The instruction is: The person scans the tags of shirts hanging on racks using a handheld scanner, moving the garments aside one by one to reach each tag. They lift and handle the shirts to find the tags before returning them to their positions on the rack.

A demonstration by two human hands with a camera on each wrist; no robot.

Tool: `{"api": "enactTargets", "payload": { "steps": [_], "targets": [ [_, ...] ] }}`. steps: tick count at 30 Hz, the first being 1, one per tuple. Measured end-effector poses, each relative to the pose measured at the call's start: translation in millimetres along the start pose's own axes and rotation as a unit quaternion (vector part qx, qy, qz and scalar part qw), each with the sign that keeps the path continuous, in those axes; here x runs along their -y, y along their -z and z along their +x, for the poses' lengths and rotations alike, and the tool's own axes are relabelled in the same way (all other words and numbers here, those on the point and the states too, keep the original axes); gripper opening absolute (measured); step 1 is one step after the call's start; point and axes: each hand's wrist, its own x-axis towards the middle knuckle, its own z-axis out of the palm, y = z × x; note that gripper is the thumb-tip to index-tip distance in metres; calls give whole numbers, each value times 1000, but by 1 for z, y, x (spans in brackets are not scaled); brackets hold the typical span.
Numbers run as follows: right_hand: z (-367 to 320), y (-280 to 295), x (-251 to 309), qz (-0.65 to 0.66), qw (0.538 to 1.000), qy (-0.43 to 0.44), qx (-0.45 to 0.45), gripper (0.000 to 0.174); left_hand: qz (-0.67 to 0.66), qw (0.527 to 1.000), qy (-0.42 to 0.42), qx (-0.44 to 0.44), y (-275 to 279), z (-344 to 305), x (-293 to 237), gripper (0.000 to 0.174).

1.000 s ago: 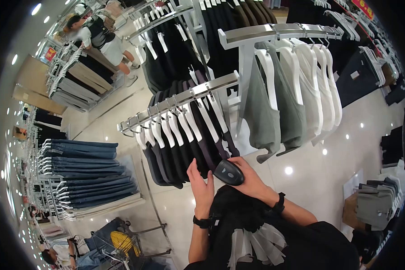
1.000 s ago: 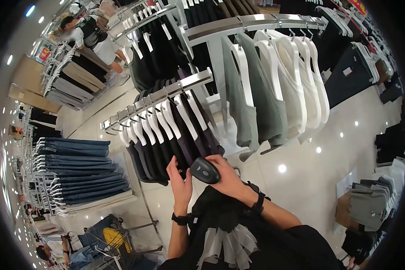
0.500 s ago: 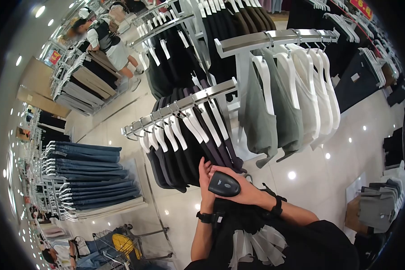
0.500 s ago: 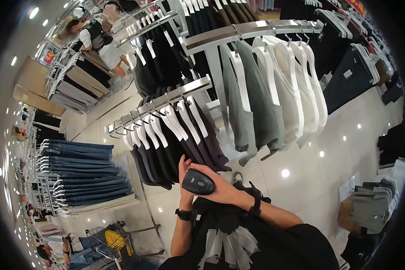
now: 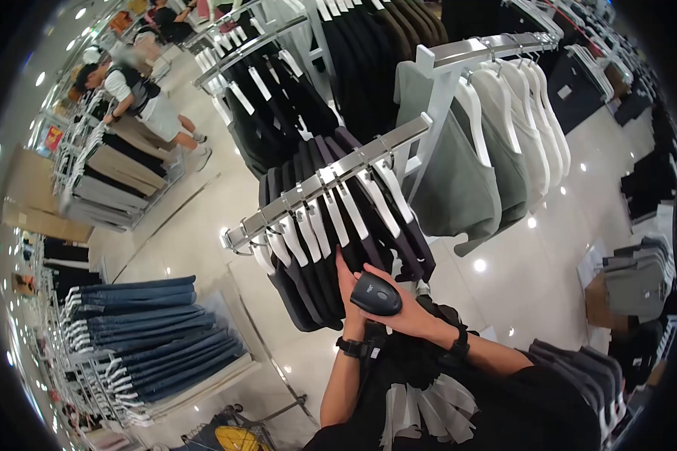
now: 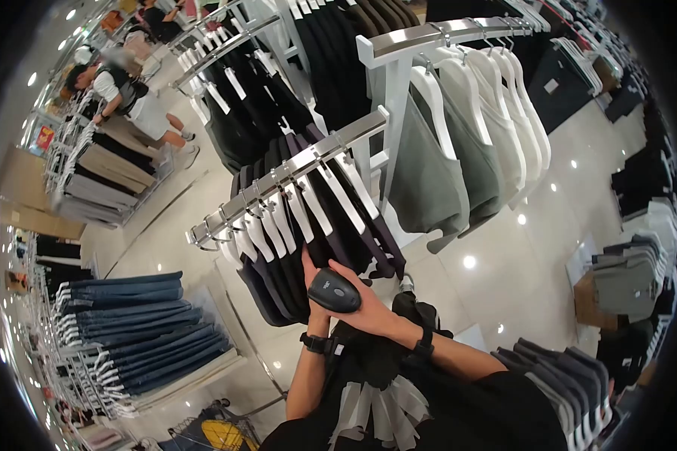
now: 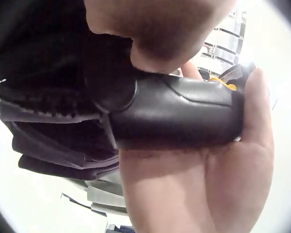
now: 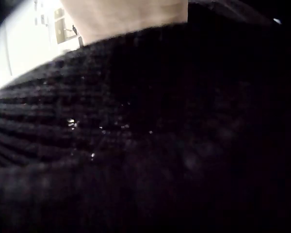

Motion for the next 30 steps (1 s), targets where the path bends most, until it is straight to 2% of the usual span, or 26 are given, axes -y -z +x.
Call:
{"api": "enactTargets", "payload": {
  "steps": [1,3,4,5,6,7,9,10,13,14,17,18,24,30],
  "targets": [
    [3,-9,1,-17,1000,13,-22,103,-83,996,9,17,4,3,2,87],
    [6,-20,-7,-33,997,19,-60,101,-50,998,4,35,12,4,8,87],
    [9,-23,-20,-1,995,4,-100,99,-14,999,-2,38,15,1,2,86],
    [12,-27,-25,32,990,-9,-139,97,-5,998,-44,38,19,-2,-20,80],
    [11,-25,-27,9,983,7,-185,90,3,998,-33,47,23,-2,-32,77],
    [10,-24,-10,83,974,38,-210,79,12,998,-23,54,29,-3,-40,75],
    [2,-10,-13,37,964,34,-261,67,43,998,-4,51,37,-9,-50,71],
    [-1,-2,-9,60,956,35,-285,58,70,997,13,40,39,-13,-52,68],
    [-7,28,-4,64,955,82,-279,47,123,989,16,79,54,-25,-55,64],
    [-9,33,-2,57,951,78,-294,43,130,989,15,72,57,-31,-64,57],
    [-12,50,-11,80,953,73,-282,41,161,983,21,82,73,-46,-88,51],
    [-11,55,-18,98,954,85,-272,40,174,984,5,48,75,-52,-92,45],
    [-18,66,-20,235,932,104,-257,42,251,968,26,7,87,-69,-114,40],
    [-28,76,-25,234,940,78,-234,42,275,961,27,-1,80,-80,-125,37]
  ]
}}
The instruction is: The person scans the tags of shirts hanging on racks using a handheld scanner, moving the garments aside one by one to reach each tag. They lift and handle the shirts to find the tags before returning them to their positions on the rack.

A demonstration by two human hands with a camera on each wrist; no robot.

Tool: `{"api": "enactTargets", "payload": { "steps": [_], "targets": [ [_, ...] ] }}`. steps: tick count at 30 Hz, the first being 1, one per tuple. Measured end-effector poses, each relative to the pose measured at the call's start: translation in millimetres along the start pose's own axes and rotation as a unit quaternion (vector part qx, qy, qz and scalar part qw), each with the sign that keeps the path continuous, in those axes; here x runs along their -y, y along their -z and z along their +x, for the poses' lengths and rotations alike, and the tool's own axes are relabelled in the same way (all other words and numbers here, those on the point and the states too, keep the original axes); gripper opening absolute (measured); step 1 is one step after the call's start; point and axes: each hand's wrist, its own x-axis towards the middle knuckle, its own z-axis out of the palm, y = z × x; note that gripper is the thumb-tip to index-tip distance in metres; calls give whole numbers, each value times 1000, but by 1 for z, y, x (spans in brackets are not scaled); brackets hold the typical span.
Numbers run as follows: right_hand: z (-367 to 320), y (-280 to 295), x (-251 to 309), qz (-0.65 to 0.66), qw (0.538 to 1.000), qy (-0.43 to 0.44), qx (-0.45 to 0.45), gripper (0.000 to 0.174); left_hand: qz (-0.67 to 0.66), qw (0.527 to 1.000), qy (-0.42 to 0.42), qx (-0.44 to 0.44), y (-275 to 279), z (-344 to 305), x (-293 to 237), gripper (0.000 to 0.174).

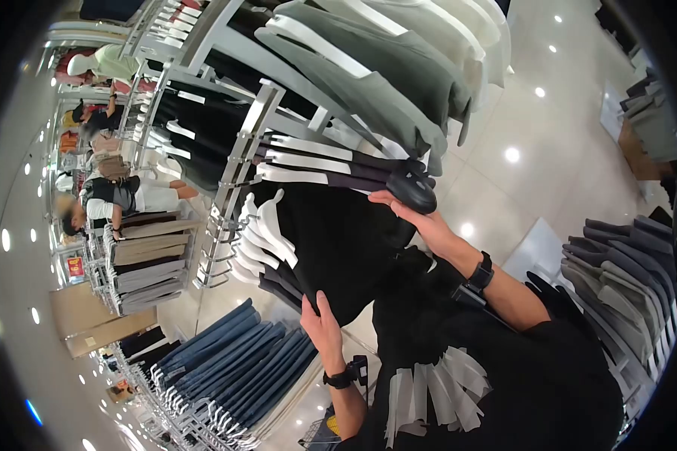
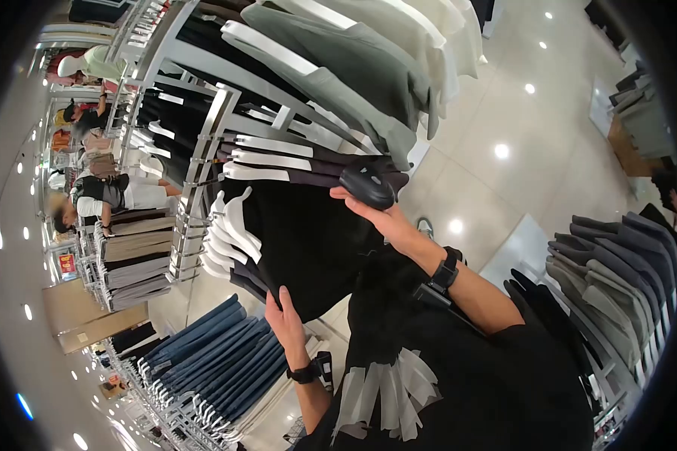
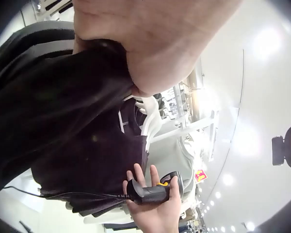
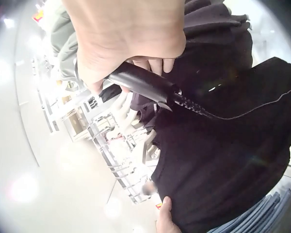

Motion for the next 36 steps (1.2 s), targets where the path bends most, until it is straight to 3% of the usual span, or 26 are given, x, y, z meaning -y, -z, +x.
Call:
{"api": "enactTargets", "payload": {
  "steps": [5,14,15,17,19,21,23,27,29,30,31,32,34,36],
  "targets": [
    [0,8,0,12,1000,-5,-10,43,20,1000,-16,-6,-10,-2,0,38],
    [-5,16,0,50,998,-40,24,50,36,994,79,62,-21,-2,-6,28],
    [-7,15,2,49,997,-53,26,50,34,995,77,61,-28,-1,-3,28],
    [-10,18,-1,46,996,-64,29,50,-22,999,-8,26,-49,1,5,27],
    [-11,25,-16,23,992,-82,92,48,-41,998,-7,37,-63,4,-1,40],
    [-16,17,1,51,986,-123,96,46,-74,997,-21,19,-87,6,-6,55],
    [-15,16,-6,-2,988,-93,122,46,-61,996,-44,39,-111,4,-8,77],
    [-21,2,-15,-72,991,-45,100,47,-69,978,-74,184,-128,15,-11,68],
    [-30,-7,10,-116,978,-154,85,48,-80,976,-66,189,-120,19,-10,62],
    [-31,-11,-10,-124,987,-80,67,48,24,980,-147,132,-115,20,-3,58],
    [-36,-12,-8,-125,986,-79,72,49,126,964,-222,67,-110,22,1,54],
    [-40,-18,-2,-119,989,-59,61,49,147,955,-255,36,-102,23,-7,48],
    [-43,-33,6,-115,991,-38,58,49,144,958,-246,11,-85,20,-15,47],
    [-45,-46,12,-94,989,-71,92,50,130,966,-224,-21,-74,19,-5,50]
  ]
}}
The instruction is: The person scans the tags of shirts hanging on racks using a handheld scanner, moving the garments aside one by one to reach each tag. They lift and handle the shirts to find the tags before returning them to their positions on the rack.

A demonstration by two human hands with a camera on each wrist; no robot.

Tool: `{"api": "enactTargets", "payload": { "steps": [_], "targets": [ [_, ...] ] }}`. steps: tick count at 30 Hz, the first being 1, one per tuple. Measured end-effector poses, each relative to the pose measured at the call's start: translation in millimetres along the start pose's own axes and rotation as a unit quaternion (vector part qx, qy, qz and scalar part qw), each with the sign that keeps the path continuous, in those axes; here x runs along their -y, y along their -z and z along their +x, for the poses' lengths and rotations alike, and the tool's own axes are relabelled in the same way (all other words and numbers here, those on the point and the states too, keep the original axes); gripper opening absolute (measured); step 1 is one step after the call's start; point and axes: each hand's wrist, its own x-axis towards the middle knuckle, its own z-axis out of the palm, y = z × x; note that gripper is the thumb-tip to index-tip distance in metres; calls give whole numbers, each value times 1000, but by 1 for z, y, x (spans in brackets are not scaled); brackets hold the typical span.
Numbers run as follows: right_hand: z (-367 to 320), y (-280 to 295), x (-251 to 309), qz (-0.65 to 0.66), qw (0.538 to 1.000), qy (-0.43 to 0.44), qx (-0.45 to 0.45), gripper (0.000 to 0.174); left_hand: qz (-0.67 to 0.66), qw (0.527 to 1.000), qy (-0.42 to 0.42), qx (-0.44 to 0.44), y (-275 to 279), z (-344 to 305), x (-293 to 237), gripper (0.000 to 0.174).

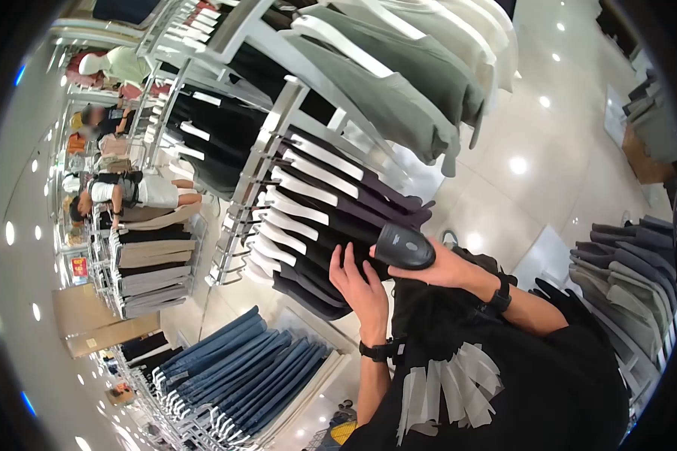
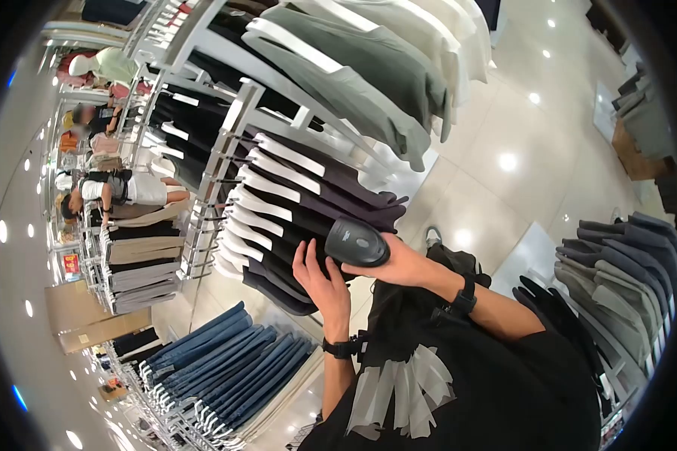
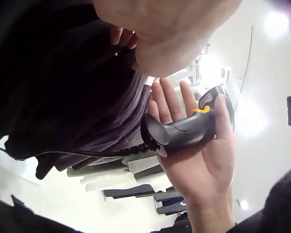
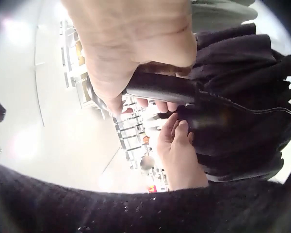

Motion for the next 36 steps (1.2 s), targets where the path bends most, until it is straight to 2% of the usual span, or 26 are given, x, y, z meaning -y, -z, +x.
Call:
{"api": "enactTargets", "payload": {
  "steps": [1,3,4,5,7,8,11,13,14,16,20,22,25,27,29,30,33,35,36],
  "targets": [
    [2,-3,-10,-7,999,-20,39,60,-4,1000,3,-7,-1,-3,9,50],
    [8,-23,-17,1,999,-1,46,74,-66,995,20,-71,-4,-10,21,57],
    [14,-27,-32,-27,997,22,67,86,-52,995,16,-88,1,-13,17,60],
    [19,-34,-36,-11,994,-4,106,89,-21,993,7,-113,4,-17,21,65],
    [19,-52,-37,-37,995,-11,88,91,-46,986,29,-156,7,-21,29,68],
    [22,-55,-41,-40,994,-15,98,91,-85,982,26,-168,9,-22,34,67],
    [35,-62,-70,-171,980,85,47,85,-116,982,50,-142,15,-27,43,66],
    [42,-57,-81,-282,945,150,78,77,-92,984,50,-147,17,-31,41,69],
    [43,-58,-82,-284,943,154,81,77,-113,983,62,-132,17,-33,42,68],
    [41,-59,-84,-239,960,131,59,70,-150,979,77,-116,17,-31,41,67],
    [46,-51,-95,-274,956,98,37,65,-187,974,89,-92,13,-27,40,68],
    [57,-43,-104,-309,945,69,84,58,-173,979,87,-63,7,-25,42,72],
    [63,-39,-110,-274,960,50,34,57,-126,988,69,-54,1,-23,46,77],
    [66,-32,-109,-310,946,78,48,58,-120,988,78,-51,-5,-20,52,79],
    [56,-29,-89,-310,949,52,24,56,-113,988,90,-50,-13,-15,62,81],
    [49,-27,-81,-310,949,52,23,56,-150,982,109,-47,-18,-12,67,80],
    [28,-18,-60,-286,957,36,1,59,-215,964,150,-40,-14,-9,71,78],
    [14,-10,-50,-279,958,39,-45,60,-254,947,192,-40,-9,-9,66,72],
    [9,-4,-52,-165,985,35,-31,57,-271,944,183,-45,-7,-15,69,70]
  ]
}}
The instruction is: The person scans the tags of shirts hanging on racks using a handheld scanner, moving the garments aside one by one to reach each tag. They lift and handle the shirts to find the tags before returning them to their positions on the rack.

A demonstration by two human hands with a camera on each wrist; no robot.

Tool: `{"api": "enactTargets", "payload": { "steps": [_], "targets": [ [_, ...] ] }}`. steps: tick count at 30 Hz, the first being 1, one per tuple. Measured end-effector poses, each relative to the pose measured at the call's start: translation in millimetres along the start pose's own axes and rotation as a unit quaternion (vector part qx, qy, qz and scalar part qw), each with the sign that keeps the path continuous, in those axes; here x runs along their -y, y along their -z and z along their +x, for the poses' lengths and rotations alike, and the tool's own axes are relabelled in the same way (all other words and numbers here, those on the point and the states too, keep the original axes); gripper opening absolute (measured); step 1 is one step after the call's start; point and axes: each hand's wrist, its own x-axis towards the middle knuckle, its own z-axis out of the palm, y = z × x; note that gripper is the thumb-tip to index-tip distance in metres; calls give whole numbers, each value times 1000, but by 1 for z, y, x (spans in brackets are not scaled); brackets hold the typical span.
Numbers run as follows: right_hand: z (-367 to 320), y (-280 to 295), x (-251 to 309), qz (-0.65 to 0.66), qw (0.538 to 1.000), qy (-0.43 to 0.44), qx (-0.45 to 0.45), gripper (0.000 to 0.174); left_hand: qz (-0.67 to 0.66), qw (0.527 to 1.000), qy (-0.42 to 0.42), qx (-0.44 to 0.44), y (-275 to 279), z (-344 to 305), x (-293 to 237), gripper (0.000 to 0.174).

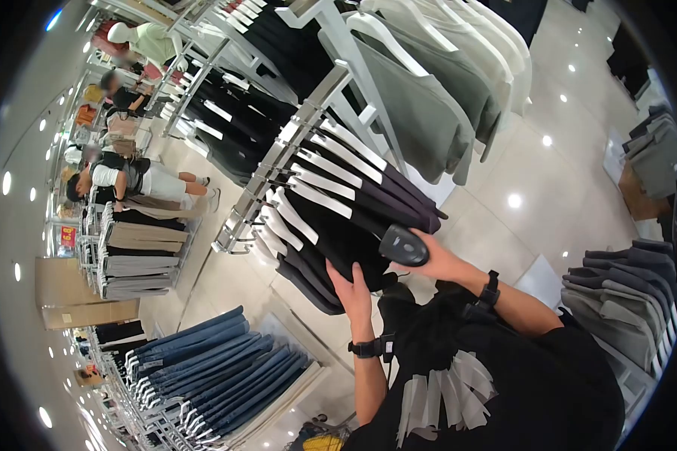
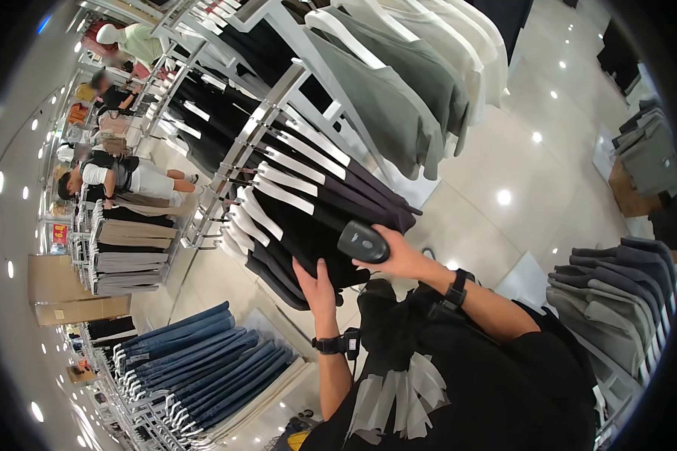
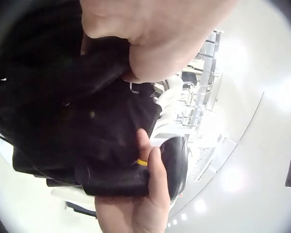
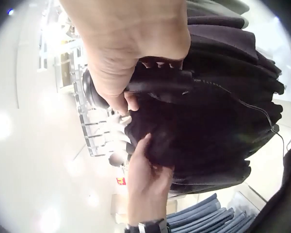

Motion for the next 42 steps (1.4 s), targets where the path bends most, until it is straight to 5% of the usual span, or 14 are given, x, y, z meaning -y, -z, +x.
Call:
{"api": "enactTargets", "payload": {
  "steps": [5,8,11,21,30,42],
  "targets": [
    [-3,32,16,129,991,-38,9,27,-127,989,69,17,29,-28,0,73],
    [-2,43,5,202,979,-34,-11,25,-317,939,131,24,49,-42,-10,72],
    [-5,47,14,251,967,-46,-17,30,-350,923,152,42,66,-51,-17,70],
    [-6,44,12,235,969,-74,-21,46,-407,892,195,18,75,-61,-30,65],
    [-2,28,11,229,961,-96,-122,46,-375,911,162,57,72,-62,-23,61],
    [1,25,1,207,968,-101,-103,45,-317,938,135,34,75,-67,-3,34]
  ]
}}
